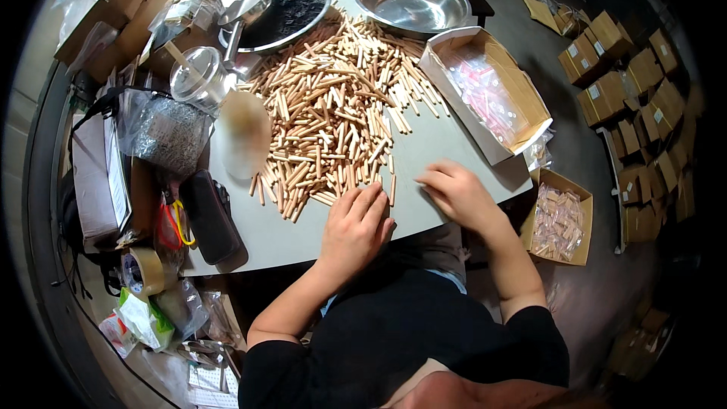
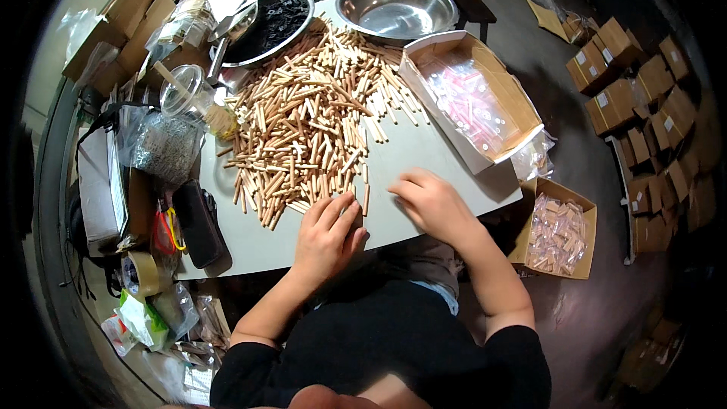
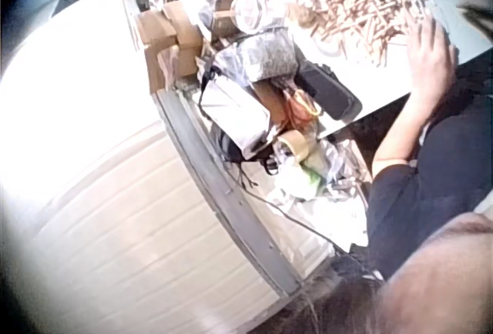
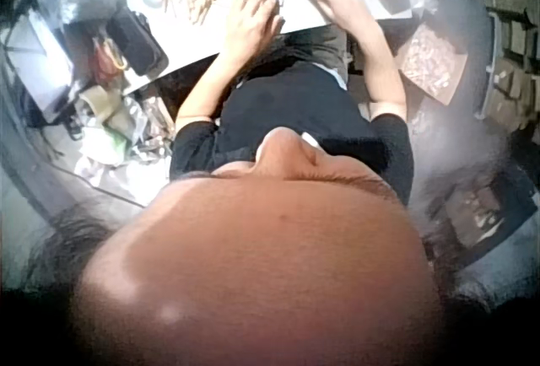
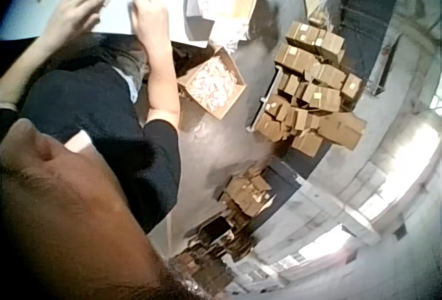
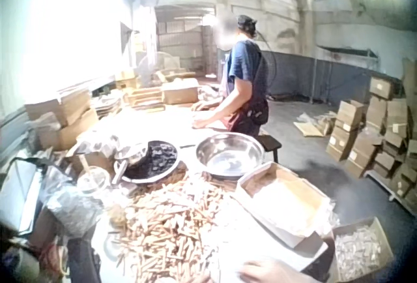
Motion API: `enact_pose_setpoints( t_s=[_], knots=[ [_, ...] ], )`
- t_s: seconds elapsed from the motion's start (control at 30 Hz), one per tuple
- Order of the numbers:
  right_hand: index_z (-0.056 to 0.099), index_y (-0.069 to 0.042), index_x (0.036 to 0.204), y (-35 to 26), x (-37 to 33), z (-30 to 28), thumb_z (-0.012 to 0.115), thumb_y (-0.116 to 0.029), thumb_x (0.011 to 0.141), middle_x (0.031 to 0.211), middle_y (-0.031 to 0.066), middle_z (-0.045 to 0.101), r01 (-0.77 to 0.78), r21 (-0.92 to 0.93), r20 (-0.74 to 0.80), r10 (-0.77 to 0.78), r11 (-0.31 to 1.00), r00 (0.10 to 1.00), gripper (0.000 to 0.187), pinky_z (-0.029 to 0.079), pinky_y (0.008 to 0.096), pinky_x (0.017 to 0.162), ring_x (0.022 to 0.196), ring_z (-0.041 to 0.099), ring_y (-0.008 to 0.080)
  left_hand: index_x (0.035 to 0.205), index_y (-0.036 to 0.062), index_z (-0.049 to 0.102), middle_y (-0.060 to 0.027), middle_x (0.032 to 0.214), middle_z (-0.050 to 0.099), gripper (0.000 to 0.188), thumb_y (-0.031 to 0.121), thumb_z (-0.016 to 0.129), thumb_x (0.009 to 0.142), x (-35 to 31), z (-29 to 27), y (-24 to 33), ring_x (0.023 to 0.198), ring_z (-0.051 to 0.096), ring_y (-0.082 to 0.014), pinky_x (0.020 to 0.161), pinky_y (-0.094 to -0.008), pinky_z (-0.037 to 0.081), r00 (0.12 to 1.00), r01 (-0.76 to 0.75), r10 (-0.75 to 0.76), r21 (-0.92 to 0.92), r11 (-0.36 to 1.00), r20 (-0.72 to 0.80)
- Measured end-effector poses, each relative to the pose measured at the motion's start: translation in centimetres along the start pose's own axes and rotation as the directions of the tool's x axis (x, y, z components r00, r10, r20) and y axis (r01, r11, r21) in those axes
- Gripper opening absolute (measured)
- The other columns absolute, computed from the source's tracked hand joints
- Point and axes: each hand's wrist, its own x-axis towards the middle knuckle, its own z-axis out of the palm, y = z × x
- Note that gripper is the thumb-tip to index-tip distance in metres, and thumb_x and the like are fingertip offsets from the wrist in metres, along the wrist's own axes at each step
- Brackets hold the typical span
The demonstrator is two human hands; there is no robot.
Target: The person repeatedly picks up small wooden sticks from a table and inserts them into small plastic bags, then places the filled bags into a cardboard box. The process is repetitive and involves handling the sticks one at a time.
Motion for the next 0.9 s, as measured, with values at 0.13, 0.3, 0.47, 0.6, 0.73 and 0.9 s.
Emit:
enact_pose_setpoints(
  t_s=[0.13, 0.3, 0.47, 0.6, 0.73, 0.9],
  knots=[
    [0.065, -0.002, 0.097, 0.6, 4.7, 2.8, 0.067, -0.001, 0.084, 0.099, 0.0146, 0.060, 0.113, 0.082, 0.025, -0.115, 0.990, 0.993, 0.014, 0.051, 0.0377, 0.077, 0.088, 0.061, 0.0329, 0.113, 0.0008, 0.065, -0.0124, 0.125, 0.060, 0.040, 0.015, 0.076, 0.077, -0.6, -0.4, -0.2, 0.110, 0.055, -0.0332, 0.093, -0.0436, 0.047, 1.000, -0.001, 0.000, -0.012, 1.000, -0.029],
    [0.060, -0.002, 0.092, 1.7, 4.4, 2.3, 0.065, -0.005, 0.084, 0.096, 0.0132, 0.057, 0.048, 0.036, 0.135, -0.052, 0.998, 0.989, 0.011, 0.051, 0.0396, 0.080, 0.091, 0.060, 0.0332, 0.112, 0.0018, 0.065, -0.0114, 0.123, 0.060, 0.039, 0.015, 0.076, 0.077, -0.9, -0.5, -0.2, 0.110, 0.056, -0.0321, 0.093, -0.0427, 0.047, 0.999, 0.014, -0.016, -0.022, 1.000, -0.051],
    [0.059, -0.003, 0.091, 1.0, 2.9, 1.7, 0.066, -0.006, 0.081, 0.101, 0.0110, 0.058, 0.115, -0.120, 0.135, -0.099, 0.986, 0.986, 0.013, 0.049, 0.0409, 0.086, 0.099, 0.057, 0.0320, 0.112, 0.0021, 0.065, -0.0120, 0.124, 0.059, 0.040, 0.015, 0.076, 0.076, -0.9, -0.1, -0.3, 0.112, 0.055, -0.0324, 0.095, -0.0428, 0.046, 0.999, 0.018, -0.020, -0.050, 0.999, -0.038],
    [0.061, -0.004, 0.094, -0.5, 2.7, 2.4, 0.064, -0.008, 0.079, 0.105, 0.0093, 0.060, 0.309, -0.135, 0.104, -0.296, 0.942, 0.949, 0.016, 0.050, 0.0413, 0.088, 0.102, 0.058, 0.0297, 0.114, 0.0014, 0.063, -0.0143, 0.126, 0.057, 0.042, 0.015, 0.076, 0.077, -0.7, -0.5, -0.3, 0.116, 0.053, -0.0335, 0.097, -0.0428, 0.045, 0.998, 0.020, -0.024, -0.058, 0.998, -0.059],
    [0.063, -0.005, 0.094, 0.0, 2.4, 2.9, 0.063, -0.009, 0.076, 0.097, 0.0084, 0.062, 0.416, -0.117, 0.146, -0.398, 0.902, 0.906, 0.019, 0.052, 0.0389, 0.082, 0.095, 0.061, 0.0275, 0.123, 0.0013, 0.059, -0.0174, 0.136, 0.052, 0.050, 0.020, 0.075, 0.079, -0.8, -0.5, -0.3, 0.126, 0.047, -0.0355, 0.104, -0.0461, 0.037, 0.999, 0.047, -0.047, -0.032, 0.998, -0.010],
    [0.065, -0.004, 0.092, 0.2, -0.2, 0.9, 0.064, -0.007, 0.075, 0.092, 0.0095, 0.061, 0.320, -0.155, 0.178, -0.292, 0.935, 0.940, 0.017, 0.052, 0.0375, 0.075, 0.086, 0.062, 0.0273, 0.141, 0.0017, 0.046, -0.0235, 0.155, 0.030, 0.074, 0.042, 0.069, 0.084, -0.6, -0.1, -0.2, 0.145, 0.022, -0.0414, 0.115, -0.0558, 0.007, 0.982, 0.172, -0.182, 0.147, 0.974, 0.059]
  ],
)
